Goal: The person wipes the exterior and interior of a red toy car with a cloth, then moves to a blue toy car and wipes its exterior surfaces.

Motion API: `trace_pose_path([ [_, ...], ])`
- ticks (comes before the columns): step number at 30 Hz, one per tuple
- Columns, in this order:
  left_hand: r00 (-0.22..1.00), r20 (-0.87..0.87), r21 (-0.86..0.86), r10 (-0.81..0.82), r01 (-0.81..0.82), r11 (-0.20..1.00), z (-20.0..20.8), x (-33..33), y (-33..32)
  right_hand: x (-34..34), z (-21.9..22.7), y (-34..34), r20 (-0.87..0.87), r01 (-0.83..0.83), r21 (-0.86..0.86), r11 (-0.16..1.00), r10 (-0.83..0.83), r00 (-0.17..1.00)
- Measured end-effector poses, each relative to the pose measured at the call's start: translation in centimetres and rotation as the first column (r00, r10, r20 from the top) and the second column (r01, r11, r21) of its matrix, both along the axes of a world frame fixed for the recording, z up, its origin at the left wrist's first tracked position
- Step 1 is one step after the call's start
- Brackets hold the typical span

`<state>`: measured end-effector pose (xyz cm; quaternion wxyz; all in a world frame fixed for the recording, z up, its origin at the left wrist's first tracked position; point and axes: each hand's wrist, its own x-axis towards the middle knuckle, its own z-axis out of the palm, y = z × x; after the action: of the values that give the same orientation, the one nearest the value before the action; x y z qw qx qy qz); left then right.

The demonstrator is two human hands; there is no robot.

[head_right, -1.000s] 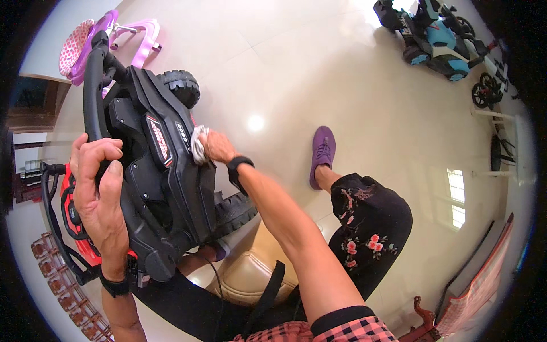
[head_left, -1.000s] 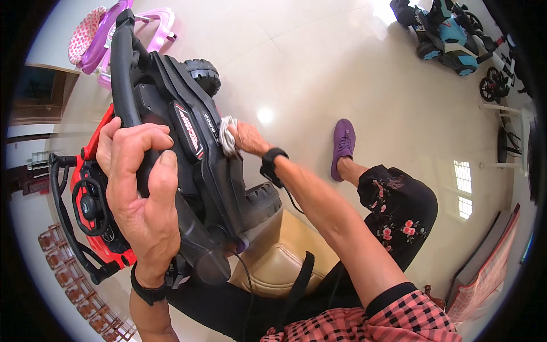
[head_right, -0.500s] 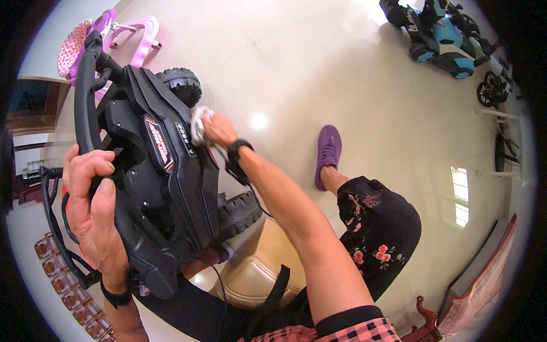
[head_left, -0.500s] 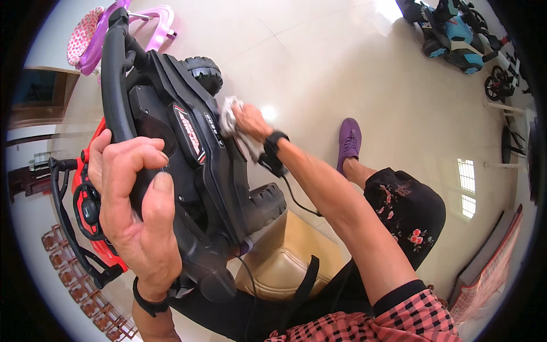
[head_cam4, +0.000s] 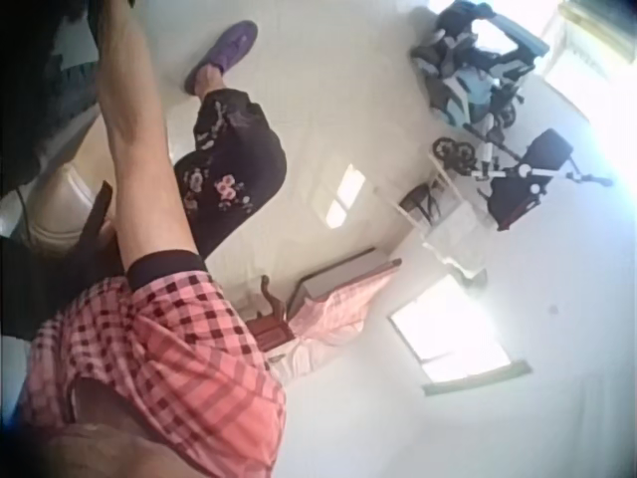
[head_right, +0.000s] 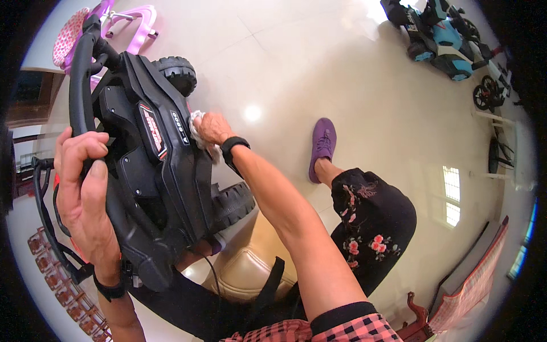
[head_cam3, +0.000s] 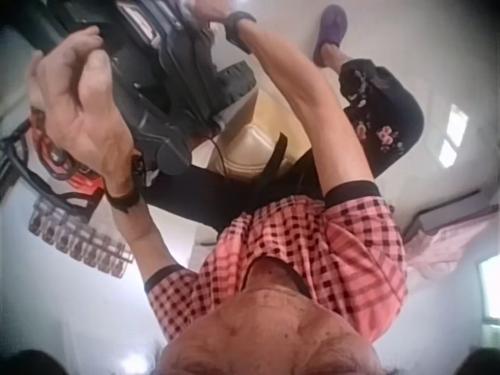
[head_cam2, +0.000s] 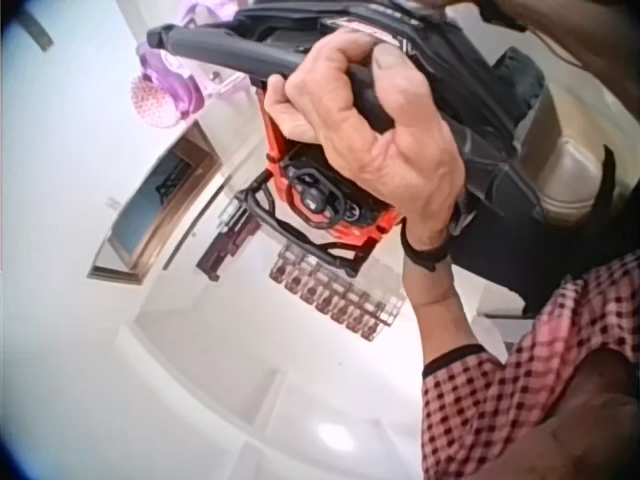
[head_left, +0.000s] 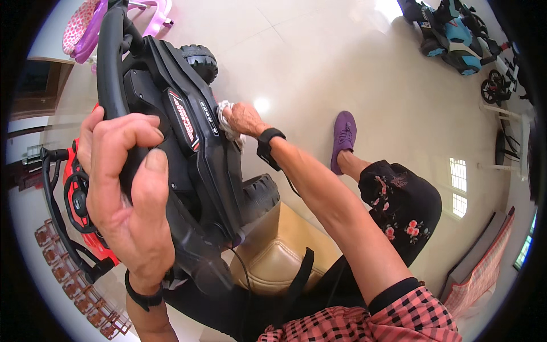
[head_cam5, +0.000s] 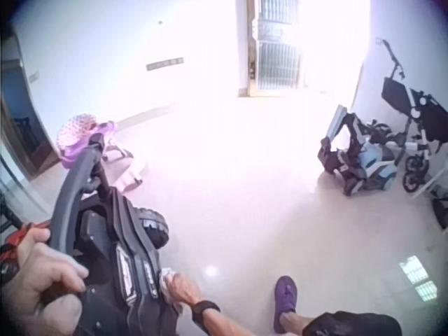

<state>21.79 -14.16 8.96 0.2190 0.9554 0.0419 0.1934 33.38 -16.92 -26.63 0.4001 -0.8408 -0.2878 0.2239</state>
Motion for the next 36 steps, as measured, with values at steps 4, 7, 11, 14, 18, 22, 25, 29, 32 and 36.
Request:
trace_pose_path([
  [4,0.999,0.045,-0.067,0.003,0.0,0.998,-0.4,0.2,-0.1,-2.9,-0.3,-3.3,-0.084,0.016,-0.028,0.999,-0.019,0.996],
  [7,0.998,0.058,-0.05,-0.009,0.012,0.999,-0.6,-0.3,0.3,-4.7,2.7,-3.9,-0.277,0.061,-0.124,0.99,-0.094,0.956],
  [11,0.998,0.065,-0.094,-0.012,0.018,0.995,-0.9,-0.4,0.4,-5.9,5.3,-4.6,-0.274,0.043,-0.262,0.964,-0.116,0.955],
  [14,0.997,0.079,-0.087,-0.017,0.024,0.996,-1.1,-0.7,0.8,-7.1,7.2,-5.0,-0.251,0.018,-0.285,0.958,-0.093,0.964],
  [18,0.996,0.088,-0.117,-0.014,0.024,0.993,-1.8,-0.8,1.1,-8.1,7.9,-6.3,-0.248,-0.126,-0.23,0.965,0.067,0.967],
  [22,0.99,0.136,-0.092,-0.044,0.057,0.994,-2.2,-0.5,1.3,-10.6,7.9,-7.5,-0.052,-0.218,-0.155,0.964,0.212,0.976],
  [25,0.984,0.165,-0.06,-0.065,0.076,0.995,-2.2,-0.6,1.5,-12.9,11.2,-8.3,-0.057,-0.22,-0.182,0.958,0.213,0.975],
  [29,0.976,0.204,-0.026,-0.077,0.084,0.996,-2.6,-0.6,1.8,-15.6,15.2,-9.6,0.107,-0.127,-0.208,0.97,0.152,0.983],
  [32,0.974,0.214,0.021,-0.069,0.065,0.998,-2.3,-0.8,1.8,-16.8,16.3,-10.9,0.056,-0.239,-0.205,0.949,0.255,0.965],
  [36,0.976,0.197,0.105,-0.093,0.073,0.992,-2.4,-0.4,2.1,-17.6,14.7,-13.1,-0.079,-0.264,-0.131,0.956,0.255,0.964],
])
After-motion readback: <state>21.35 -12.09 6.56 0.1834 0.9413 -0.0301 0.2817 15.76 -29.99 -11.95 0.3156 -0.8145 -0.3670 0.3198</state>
